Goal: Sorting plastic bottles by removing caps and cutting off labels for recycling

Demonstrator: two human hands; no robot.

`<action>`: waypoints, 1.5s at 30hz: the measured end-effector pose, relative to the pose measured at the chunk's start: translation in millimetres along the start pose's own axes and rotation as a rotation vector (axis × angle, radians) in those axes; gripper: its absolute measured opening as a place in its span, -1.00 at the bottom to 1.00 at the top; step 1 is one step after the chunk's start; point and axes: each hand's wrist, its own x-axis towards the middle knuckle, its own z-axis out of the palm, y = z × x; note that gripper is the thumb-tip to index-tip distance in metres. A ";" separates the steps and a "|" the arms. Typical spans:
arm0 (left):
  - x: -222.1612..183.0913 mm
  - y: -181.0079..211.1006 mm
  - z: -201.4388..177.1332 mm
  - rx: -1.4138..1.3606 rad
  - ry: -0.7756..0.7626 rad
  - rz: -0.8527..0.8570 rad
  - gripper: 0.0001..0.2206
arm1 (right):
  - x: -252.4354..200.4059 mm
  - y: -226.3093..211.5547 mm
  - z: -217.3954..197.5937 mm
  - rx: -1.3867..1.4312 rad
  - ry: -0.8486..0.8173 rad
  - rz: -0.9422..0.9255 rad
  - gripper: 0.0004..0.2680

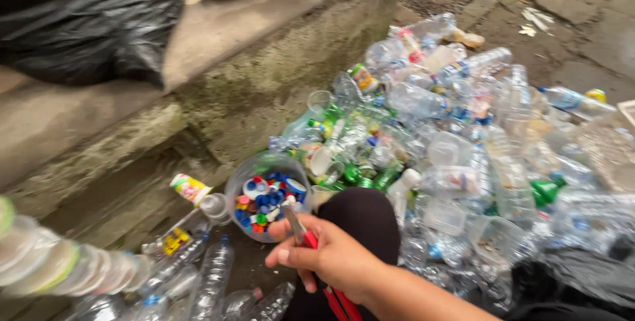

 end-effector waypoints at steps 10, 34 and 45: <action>80.0 557.2 -60.4 -0.367 -0.298 0.668 -0.38 | -87.9 -67.0 -147.5 -0.138 0.580 -0.250 -0.63; -123.9 559.1 437.1 0.294 -1.427 1.020 -0.50 | -153.5 -31.0 -330.5 0.144 0.961 -0.229 -0.66; -138.1 480.8 469.9 0.528 -1.118 1.656 -0.76 | -152.2 -25.8 -326.8 0.105 0.919 -0.212 -0.69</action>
